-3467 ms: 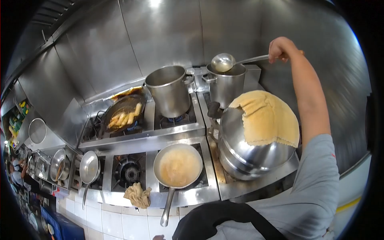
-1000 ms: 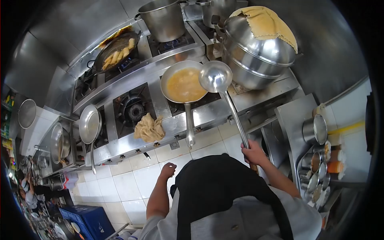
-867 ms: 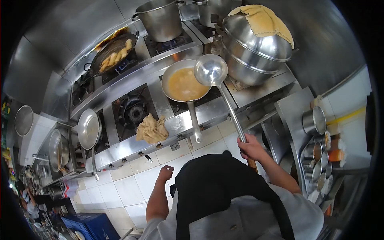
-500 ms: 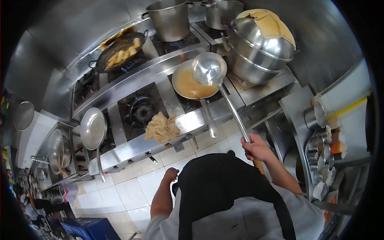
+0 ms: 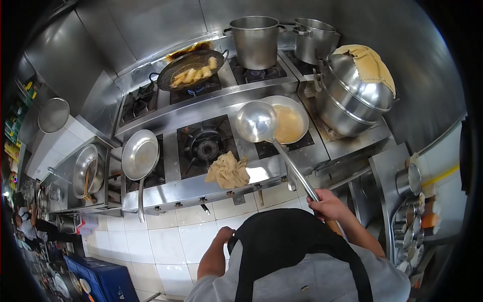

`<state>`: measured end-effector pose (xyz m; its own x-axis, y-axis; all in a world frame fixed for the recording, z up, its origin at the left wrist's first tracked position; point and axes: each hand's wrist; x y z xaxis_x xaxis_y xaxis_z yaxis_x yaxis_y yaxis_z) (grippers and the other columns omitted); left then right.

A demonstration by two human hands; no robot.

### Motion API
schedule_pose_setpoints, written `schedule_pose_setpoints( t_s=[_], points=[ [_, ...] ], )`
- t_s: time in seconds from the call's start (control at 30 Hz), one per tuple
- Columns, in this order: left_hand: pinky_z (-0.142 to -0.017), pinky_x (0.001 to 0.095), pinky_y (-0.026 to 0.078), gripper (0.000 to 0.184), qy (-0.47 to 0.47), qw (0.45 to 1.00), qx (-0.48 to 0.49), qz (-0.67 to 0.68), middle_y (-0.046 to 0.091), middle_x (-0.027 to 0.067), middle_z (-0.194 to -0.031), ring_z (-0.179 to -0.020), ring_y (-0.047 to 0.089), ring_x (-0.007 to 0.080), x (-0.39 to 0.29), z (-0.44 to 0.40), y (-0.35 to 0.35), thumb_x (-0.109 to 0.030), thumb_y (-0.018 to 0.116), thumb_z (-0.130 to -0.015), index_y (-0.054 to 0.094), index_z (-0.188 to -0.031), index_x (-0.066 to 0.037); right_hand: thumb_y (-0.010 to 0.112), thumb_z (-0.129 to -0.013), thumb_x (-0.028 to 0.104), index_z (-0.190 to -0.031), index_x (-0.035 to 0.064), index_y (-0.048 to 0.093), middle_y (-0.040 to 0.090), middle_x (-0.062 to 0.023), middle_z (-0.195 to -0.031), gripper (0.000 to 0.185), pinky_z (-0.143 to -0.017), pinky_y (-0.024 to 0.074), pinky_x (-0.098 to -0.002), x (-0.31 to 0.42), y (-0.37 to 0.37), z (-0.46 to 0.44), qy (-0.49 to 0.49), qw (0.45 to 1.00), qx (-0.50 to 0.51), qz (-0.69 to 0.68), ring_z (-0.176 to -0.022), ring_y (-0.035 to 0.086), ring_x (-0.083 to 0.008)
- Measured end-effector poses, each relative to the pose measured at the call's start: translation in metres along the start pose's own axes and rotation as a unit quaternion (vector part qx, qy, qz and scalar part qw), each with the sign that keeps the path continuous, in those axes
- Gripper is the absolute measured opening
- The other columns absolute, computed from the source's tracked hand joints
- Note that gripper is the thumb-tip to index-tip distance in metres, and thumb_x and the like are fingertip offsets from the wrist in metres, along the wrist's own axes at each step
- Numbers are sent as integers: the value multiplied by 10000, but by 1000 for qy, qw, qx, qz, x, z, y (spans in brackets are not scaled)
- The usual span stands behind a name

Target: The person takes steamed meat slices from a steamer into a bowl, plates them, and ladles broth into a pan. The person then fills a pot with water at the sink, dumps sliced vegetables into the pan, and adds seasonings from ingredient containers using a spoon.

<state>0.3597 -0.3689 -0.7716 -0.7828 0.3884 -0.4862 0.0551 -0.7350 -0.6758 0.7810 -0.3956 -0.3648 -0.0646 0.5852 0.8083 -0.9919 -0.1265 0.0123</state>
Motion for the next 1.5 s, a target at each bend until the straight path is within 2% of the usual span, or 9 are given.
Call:
schedule_pose_setpoints(
  t_s=[0.3,0.37,0.6,0.7,0.77,1.3,1.4,1.47,1.5],
  points=[
    [-628,412,557,200,-43,993,-72,88,669,148,-828,-734,660,285,-8,5,-20,-214,581,-840,648,-904,-37,571,-835,111,-908,72,522,490,-18,-632,97,-383,405,-285,22,14,-13,12,982,38,184,-409,484,-132],
    [-436,340,526,277,-203,891,-83,399,648,110,-778,-559,619,177,-21,6,-27,-270,551,-888,603,-918,0,575,-832,120,-914,68,530,494,-18,-635,106,-390,409,-288,12,13,-21,-9,978,43,204,-422,489,-129],
    [-598,362,578,336,-204,576,-256,749,630,144,-926,-769,651,269,-16,-58,-71,-184,505,-932,503,-1205,12,593,-807,108,-891,47,557,503,-15,-642,110,-449,427,-289,6,18,-11,-74,962,7,264,-503,493,-105],
    [-686,414,583,354,-110,610,-258,741,579,186,-1096,-909,626,328,-2,-107,-77,-190,443,-957,468,-1256,0,597,-794,93,-866,42,566,507,-13,-648,94,-489,431,-283,29,30,14,25,966,-34,256,-540,494,-96],
    [-743,464,570,357,-130,398,-231,878,550,197,-1168,-969,604,335,-20,-116,-105,-225,410,-968,483,-1254,-24,596,-792,91,-871,42,568,508,-13,-649,97,-497,430,-282,36,35,28,54,961,-55,265,-549,494,-93],
    [-732,457,552,291,-122,350,-241,897,610,141,-967,-820,610,309,-11,-130,-94,-233,382,-976,566,-1110,-53,606,-781,97,-887,52,574,520,1,-677,119,-455,406,-267,17,31,50,86,972,-126,181,-545,499,-88],
    [-870,469,518,318,-35,633,-281,721,545,152,-1084,-950,565,320,-7,-123,-82,-276,344,-1011,531,-1162,-67,607,-784,96,-888,56,576,519,1,-665,115,-452,405,-264,14,30,50,95,974,-120,170,-534,501,-90],
    [-793,470,550,328,-216,431,-213,850,574,150,-1009,-866,608,350,-27,-98,-93,-283,356,-1006,519,-1181,-59,603,-786,93,-887,59,574,514,2,-654,111,-438,400,-267,8,27,47,74,974,-112,184,-517,500,-93],
    [-754,465,554,314,-231,446,-197,842,581,147,-976,-839,619,342,-27,-88,-91,-278,376,-997,531,-1150,-50,600,-789,90,-887,61,571,509,4,-642,107,-424,395,-269,4,25,45,57,974,-106,192,-500,498,-95]
  ],
)
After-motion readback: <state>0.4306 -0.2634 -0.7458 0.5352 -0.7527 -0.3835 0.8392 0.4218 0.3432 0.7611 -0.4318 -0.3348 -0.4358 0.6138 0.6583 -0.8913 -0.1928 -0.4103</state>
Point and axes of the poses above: each hand's wrist, its own z-axis away from the middle knuckle, its own y-axis out of the palm, x = y × z
